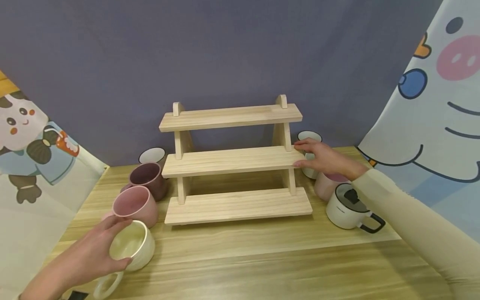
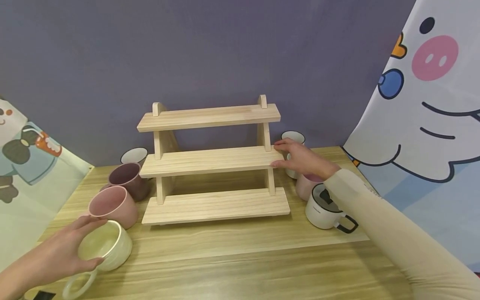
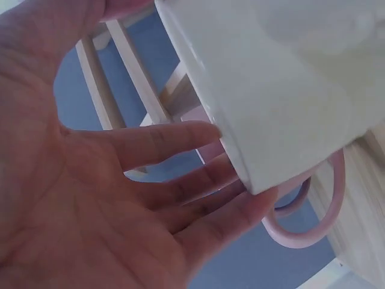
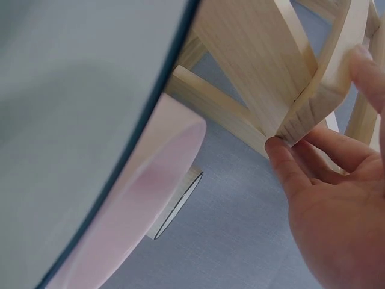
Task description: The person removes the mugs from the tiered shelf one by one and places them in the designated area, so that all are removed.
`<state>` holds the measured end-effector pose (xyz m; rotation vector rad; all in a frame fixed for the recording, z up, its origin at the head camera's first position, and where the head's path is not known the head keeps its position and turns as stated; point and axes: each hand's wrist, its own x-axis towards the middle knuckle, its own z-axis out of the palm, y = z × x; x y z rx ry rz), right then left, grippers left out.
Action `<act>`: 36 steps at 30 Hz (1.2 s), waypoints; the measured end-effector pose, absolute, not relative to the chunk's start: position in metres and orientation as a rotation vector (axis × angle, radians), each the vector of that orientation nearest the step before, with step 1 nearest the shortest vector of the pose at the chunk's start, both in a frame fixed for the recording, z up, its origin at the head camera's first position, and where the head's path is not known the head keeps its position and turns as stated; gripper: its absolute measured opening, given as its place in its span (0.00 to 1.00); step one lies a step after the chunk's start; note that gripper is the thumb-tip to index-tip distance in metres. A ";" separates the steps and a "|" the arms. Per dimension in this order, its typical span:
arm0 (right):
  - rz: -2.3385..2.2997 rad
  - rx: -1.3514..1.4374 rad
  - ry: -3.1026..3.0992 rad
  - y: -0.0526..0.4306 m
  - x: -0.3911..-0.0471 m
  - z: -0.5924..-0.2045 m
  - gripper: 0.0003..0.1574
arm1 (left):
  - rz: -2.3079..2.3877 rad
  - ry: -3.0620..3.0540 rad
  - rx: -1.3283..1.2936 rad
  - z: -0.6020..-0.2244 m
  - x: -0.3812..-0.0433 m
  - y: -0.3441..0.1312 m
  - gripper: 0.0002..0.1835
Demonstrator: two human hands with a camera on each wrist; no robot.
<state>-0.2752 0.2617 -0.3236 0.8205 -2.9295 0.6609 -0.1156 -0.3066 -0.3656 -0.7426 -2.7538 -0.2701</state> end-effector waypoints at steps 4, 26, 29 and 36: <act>0.667 0.817 -2.932 0.262 -0.274 -0.323 0.44 | -0.266 -2.735 -0.724 -0.366 -0.113 -0.307 0.40; 0.674 0.831 -2.925 0.264 -0.272 -0.323 0.44 | -0.318 -2.735 -0.626 -0.367 -0.101 -0.310 0.38; 0.694 0.832 -2.929 0.264 -0.271 -0.323 0.44 | -0.297 -2.747 -0.635 -0.365 -0.101 -0.313 0.39; 0.703 0.833 -2.932 0.265 -0.270 -0.322 0.44 | -0.250 -2.710 -0.718 -0.364 -0.103 -0.319 0.40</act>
